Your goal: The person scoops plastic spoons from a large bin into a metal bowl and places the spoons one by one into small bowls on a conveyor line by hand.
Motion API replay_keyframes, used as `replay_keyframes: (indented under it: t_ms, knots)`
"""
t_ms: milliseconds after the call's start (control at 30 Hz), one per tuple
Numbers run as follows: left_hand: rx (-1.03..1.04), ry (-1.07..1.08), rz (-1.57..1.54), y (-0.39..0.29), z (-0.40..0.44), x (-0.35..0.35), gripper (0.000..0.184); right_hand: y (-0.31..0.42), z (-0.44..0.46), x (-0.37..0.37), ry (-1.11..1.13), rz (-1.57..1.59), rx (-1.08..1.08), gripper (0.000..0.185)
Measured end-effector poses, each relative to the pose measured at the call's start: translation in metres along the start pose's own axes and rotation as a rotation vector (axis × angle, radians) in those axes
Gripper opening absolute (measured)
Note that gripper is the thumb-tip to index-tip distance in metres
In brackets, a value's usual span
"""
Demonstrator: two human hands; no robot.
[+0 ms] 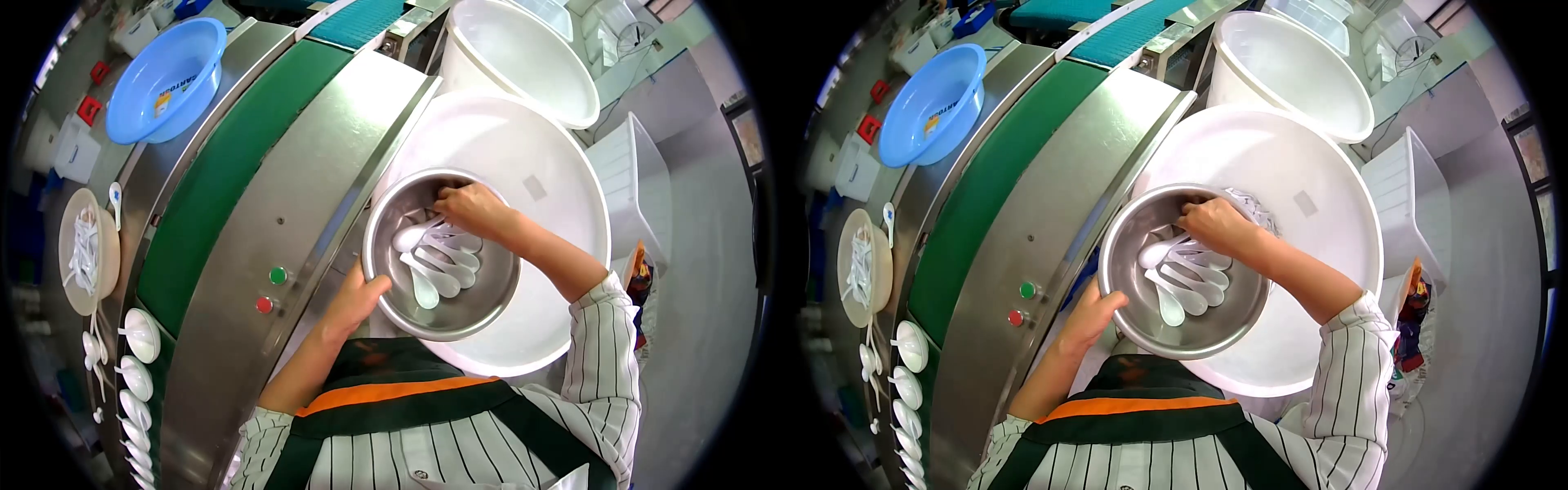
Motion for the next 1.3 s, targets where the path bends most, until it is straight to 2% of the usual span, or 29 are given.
replay_keyframes:
  t_ms: [33,233,333,500,633,733,867,967,1100,1300]
  knots:
    - [-0.005,-0.002,-0.013,0.001,-0.001,-0.003,0.055,0.002,0.0,-0.002,0.077,0.033,0.068,0.014]
    - [-0.031,0.012,-0.049,-0.005,-0.013,-0.012,0.055,0.011,-0.01,-0.025,-0.04,0.264,0.116,0.009]
    - [-0.023,0.052,-0.05,-0.006,-0.012,-0.014,0.056,0.022,-0.019,-0.012,0.135,0.204,0.178,0.009]
    - [-0.014,0.051,-0.076,0.004,-0.008,-0.014,0.058,0.037,-0.022,0.004,0.098,0.003,0.218,0.004]
    - [-0.005,0.043,-0.101,0.001,-0.008,-0.015,0.06,0.038,-0.023,-0.003,0.052,0.115,0.095,0.006]
    - [0.019,0.027,-0.103,-0.005,-0.012,-0.016,0.062,0.038,-0.025,-0.02,-0.049,0.18,0.158,0.006]
    - [0.06,0.002,-0.061,-0.015,-0.017,-0.02,0.064,0.029,-0.023,-0.03,-0.175,0.529,0.225,0.006]
    - [0.111,-0.038,0.042,-0.019,-0.018,-0.026,0.063,0.015,-0.023,-0.038,-0.264,0.658,0.317,0.007]
    - [0.166,-0.084,0.138,-0.021,-0.017,-0.029,0.061,0.013,-0.016,-0.039,-0.226,0.439,0.303,0.009]
    - [0.112,-0.021,0.079,-0.023,-0.017,-0.023,0.065,0.026,0.001,-0.019,-0.113,0.362,0.254,0.013]
Point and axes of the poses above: each hand's wrist, its own z-axis towards the middle knuckle, its own x-axis out of the palm, y = z × x, the point moved 5 cm from there along z, towards the middle knuckle, and after that the axes turned 14 degrees about y, right-handed, at the moved point
